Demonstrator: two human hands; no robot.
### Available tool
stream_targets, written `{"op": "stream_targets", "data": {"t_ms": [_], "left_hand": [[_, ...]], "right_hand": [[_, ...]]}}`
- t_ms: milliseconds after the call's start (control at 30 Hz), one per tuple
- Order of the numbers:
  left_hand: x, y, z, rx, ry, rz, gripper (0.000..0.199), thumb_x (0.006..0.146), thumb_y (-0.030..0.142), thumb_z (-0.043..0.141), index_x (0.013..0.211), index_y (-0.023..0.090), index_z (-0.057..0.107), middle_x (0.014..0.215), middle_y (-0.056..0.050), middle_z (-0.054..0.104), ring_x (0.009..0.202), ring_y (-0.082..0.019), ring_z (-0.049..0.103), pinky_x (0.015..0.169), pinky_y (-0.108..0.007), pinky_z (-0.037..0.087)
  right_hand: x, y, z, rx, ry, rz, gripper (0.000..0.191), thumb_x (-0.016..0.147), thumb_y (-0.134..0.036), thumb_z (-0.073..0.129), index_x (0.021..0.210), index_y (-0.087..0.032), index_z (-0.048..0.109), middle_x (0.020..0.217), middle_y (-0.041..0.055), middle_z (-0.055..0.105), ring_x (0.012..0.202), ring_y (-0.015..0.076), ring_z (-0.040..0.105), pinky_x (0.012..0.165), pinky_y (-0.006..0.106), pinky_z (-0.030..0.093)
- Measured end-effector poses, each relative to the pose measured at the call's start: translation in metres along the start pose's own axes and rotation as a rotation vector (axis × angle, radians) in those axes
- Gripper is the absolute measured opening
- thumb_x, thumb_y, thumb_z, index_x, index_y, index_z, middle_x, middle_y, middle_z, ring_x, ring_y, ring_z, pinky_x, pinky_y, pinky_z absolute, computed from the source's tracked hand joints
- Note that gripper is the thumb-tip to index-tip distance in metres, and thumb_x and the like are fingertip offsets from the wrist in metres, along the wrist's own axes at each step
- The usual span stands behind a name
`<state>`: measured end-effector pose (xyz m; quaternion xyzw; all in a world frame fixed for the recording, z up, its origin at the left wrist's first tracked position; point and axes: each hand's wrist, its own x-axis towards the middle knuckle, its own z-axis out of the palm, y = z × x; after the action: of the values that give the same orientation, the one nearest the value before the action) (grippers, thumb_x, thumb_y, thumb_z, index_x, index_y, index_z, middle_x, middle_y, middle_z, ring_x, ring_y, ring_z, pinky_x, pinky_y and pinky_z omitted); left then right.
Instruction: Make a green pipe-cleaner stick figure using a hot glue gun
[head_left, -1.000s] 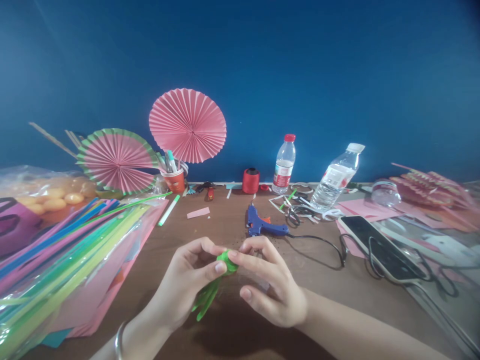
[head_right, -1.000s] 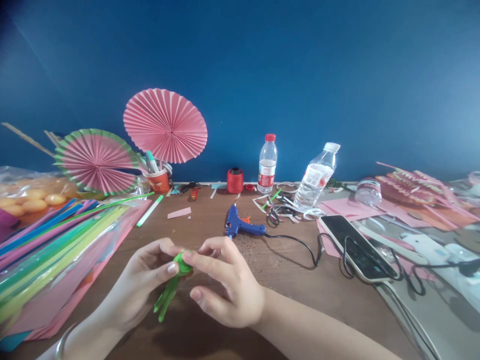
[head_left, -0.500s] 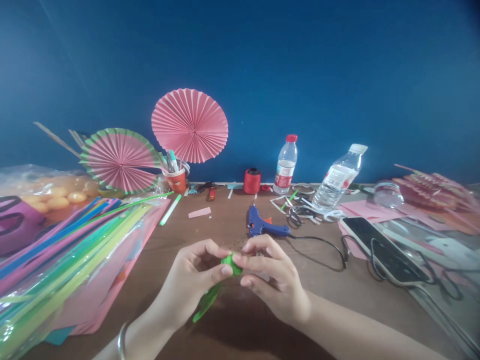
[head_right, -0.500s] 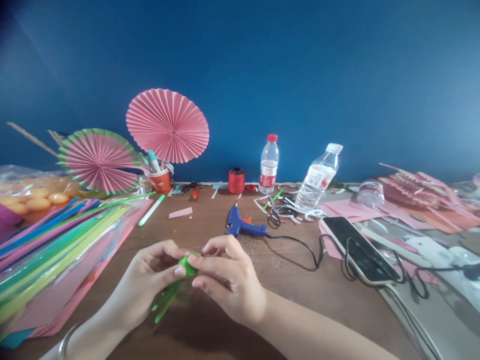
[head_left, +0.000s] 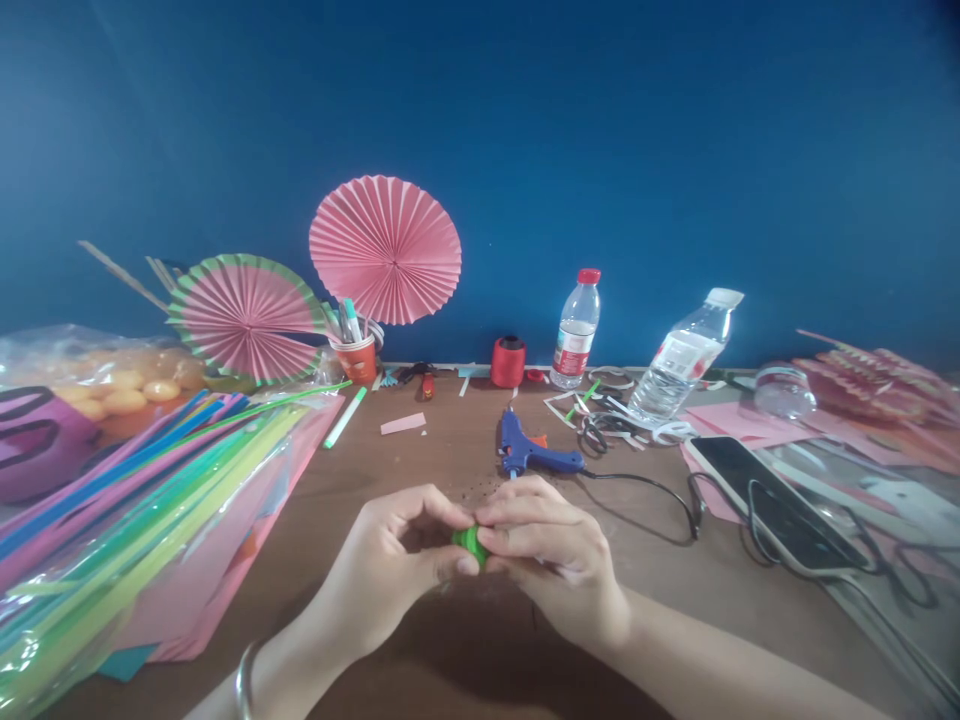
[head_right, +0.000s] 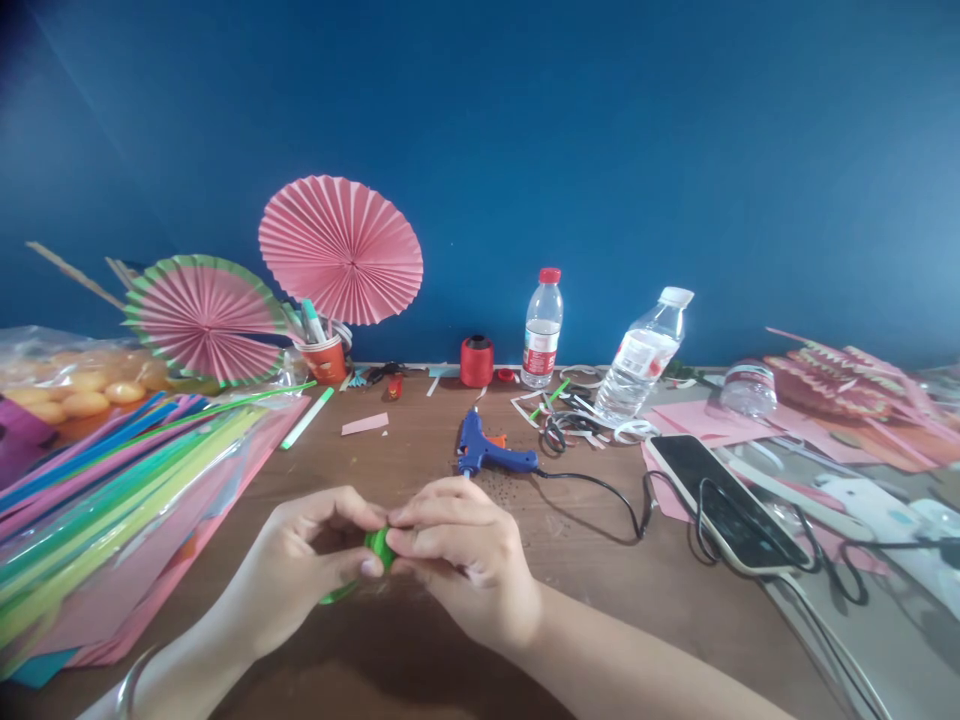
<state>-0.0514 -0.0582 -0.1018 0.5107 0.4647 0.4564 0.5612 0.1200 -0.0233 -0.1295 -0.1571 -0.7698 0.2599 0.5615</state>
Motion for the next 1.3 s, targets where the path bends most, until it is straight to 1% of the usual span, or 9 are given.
{"op": "stream_targets", "data": {"t_ms": [267, 467, 600, 767, 933, 1033, 1133, 1233, 1300], "left_hand": [[0.001, 0.005, 0.004, -0.008, 0.044, -0.051, 0.023, 0.054, 0.006, 0.073, 0.065, 0.016, 0.056, 0.054, 0.004, 0.061, 0.048, -0.007, 0.052, 0.046, -0.016, 0.04], [0.001, -0.001, 0.004, -0.068, 0.044, -0.043, 0.028, 0.05, 0.005, 0.075, 0.062, 0.016, 0.052, 0.057, 0.003, 0.063, 0.05, -0.009, 0.054, 0.047, -0.018, 0.04], [0.003, -0.004, 0.004, -0.129, 0.001, 0.002, 0.026, 0.052, 0.008, 0.075, 0.056, 0.016, 0.05, 0.063, 0.0, 0.066, 0.06, -0.014, 0.059, 0.057, -0.024, 0.044], [0.004, -0.005, 0.004, -0.107, 0.041, 0.012, 0.022, 0.053, 0.01, 0.076, 0.058, 0.015, 0.054, 0.065, -0.001, 0.067, 0.062, -0.014, 0.059, 0.059, -0.023, 0.044], [0.002, 0.0, 0.005, -0.074, 0.069, -0.012, 0.009, 0.066, 0.019, 0.068, 0.068, 0.013, 0.063, 0.072, -0.004, 0.068, 0.071, -0.014, 0.059, 0.065, -0.021, 0.044], [0.003, -0.001, 0.006, -0.212, 0.055, -0.029, 0.005, 0.069, 0.017, 0.066, 0.067, 0.014, 0.062, 0.075, -0.004, 0.068, 0.073, -0.013, 0.06, 0.067, -0.02, 0.044], [0.006, -0.004, 0.007, -0.372, 0.028, -0.059, 0.01, 0.069, 0.012, 0.066, 0.062, 0.015, 0.059, 0.076, -0.002, 0.068, 0.074, -0.013, 0.061, 0.073, -0.022, 0.045], [0.007, -0.006, 0.007, -0.429, 0.041, -0.068, 0.01, 0.067, 0.01, 0.067, 0.06, 0.014, 0.06, 0.08, -0.001, 0.067, 0.076, -0.012, 0.06, 0.076, -0.023, 0.045], [0.008, -0.006, 0.007, -0.42, 0.079, -0.076, 0.008, 0.065, 0.01, 0.068, 0.063, 0.013, 0.062, 0.079, 0.0, 0.066, 0.074, -0.01, 0.06, 0.071, -0.019, 0.045]], "right_hand": [[-0.005, 0.003, 0.002, -0.002, 0.045, -0.017, 0.031, 0.068, -0.009, 0.067, 0.092, -0.028, 0.066, 0.088, 0.0019, 0.069, 0.075, 0.0151, 0.061, 0.076, 0.036, 0.047], [-0.003, -0.001, 0.001, 0.029, 0.03, -0.019, 0.027, 0.071, -0.012, 0.065, 0.094, -0.025, 0.066, 0.087, 0.005, 0.068, 0.075, 0.0163, 0.06, 0.071, 0.036, 0.048], [-0.005, 0.001, 0.002, 0.062, 0.026, 0.017, 0.03, 0.071, -0.01, 0.064, 0.096, -0.026, 0.065, 0.089, 0.0049, 0.067, 0.078, 0.0177, 0.06, 0.072, 0.037, 0.048], [-0.011, 0.006, 0.004, 0.051, 0.049, 0.082, 0.034, 0.07, -0.007, 0.064, 0.097, -0.028, 0.065, 0.095, 0.0037, 0.066, 0.085, 0.0188, 0.059, 0.076, 0.038, 0.048], [-0.01, 0.008, 0.005, 0.083, 0.112, 0.173, 0.031, 0.071, -0.007, 0.062, 0.093, -0.028, 0.066, 0.091, 0.0031, 0.067, 0.086, 0.0188, 0.059, 0.078, 0.038, 0.047], [-0.007, 0.009, 0.007, 0.124, 0.137, 0.196, 0.029, 0.072, -0.009, 0.062, 0.093, -0.028, 0.066, 0.088, 0.0034, 0.068, 0.085, 0.019, 0.06, 0.076, 0.038, 0.048], [-0.006, 0.01, 0.007, 0.137, 0.135, 0.218, 0.028, 0.072, -0.009, 0.062, 0.093, -0.028, 0.067, 0.088, 0.0037, 0.068, 0.085, 0.0189, 0.06, 0.075, 0.037, 0.049], [-0.007, 0.011, 0.006, 0.142, 0.124, 0.218, 0.03, 0.071, -0.007, 0.062, 0.093, -0.028, 0.067, 0.088, 0.0034, 0.068, 0.085, 0.0185, 0.06, 0.075, 0.037, 0.049], [-0.008, 0.011, 0.006, 0.142, 0.116, 0.214, 0.032, 0.071, -0.005, 0.062, 0.093, -0.028, 0.066, 0.089, 0.003, 0.067, 0.085, 0.0181, 0.06, 0.075, 0.036, 0.05]]}}
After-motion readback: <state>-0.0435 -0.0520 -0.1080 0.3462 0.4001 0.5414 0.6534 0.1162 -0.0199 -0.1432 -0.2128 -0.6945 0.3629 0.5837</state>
